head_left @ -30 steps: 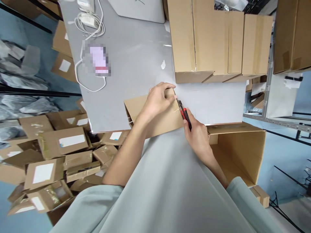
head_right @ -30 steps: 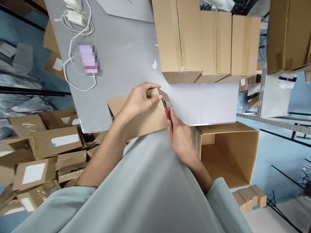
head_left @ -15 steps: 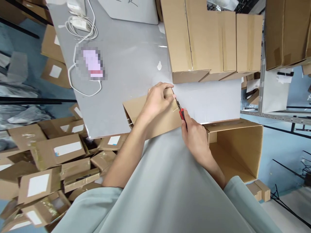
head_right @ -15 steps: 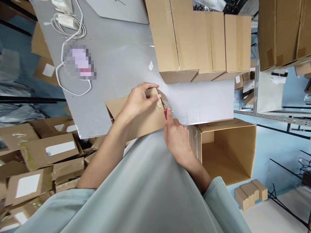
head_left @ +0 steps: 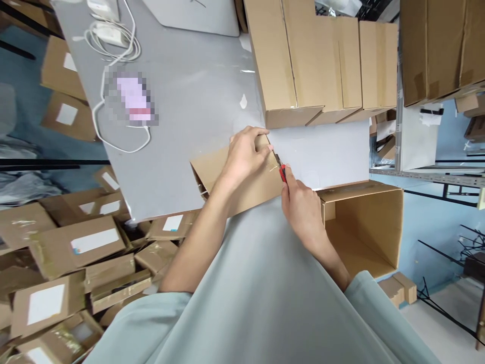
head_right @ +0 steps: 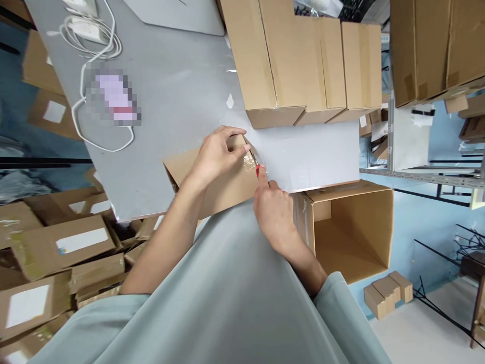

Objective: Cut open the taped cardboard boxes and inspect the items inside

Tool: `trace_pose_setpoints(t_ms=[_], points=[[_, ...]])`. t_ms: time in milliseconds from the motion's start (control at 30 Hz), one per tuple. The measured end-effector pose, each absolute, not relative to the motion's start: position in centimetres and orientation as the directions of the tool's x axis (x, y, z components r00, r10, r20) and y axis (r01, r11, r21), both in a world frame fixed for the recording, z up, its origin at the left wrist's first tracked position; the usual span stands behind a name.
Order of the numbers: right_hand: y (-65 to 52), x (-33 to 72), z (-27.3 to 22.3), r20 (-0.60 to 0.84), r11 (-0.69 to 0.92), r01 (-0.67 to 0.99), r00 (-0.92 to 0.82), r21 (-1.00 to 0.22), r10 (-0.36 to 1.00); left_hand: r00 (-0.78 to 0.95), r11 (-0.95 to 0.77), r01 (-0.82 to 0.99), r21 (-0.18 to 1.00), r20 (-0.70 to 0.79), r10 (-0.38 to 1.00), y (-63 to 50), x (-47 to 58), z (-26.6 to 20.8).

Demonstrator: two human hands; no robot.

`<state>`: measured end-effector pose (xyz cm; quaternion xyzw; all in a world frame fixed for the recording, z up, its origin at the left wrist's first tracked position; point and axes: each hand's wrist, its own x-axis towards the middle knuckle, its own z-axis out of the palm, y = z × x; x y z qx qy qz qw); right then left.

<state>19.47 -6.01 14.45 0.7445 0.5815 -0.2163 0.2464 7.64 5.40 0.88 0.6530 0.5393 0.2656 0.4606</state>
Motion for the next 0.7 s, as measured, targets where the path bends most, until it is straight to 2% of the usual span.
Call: trace_pose_setpoints(t_ms=[433,700], points=[[-4.1,18.0,14.4,-0.616,-0.112,0.98,0.191,0.164,0.764,0.26,-0.019,0.477,0.879,-0.12,0.958,5.4,8.0,0.3],[-8.2,18.5,15.8,-0.651,-0.14,0.973,0.227,0.184,0.725,0.289,-0.013,0.443,0.896,-0.13,0.948,3.9,9.5,1.2]])
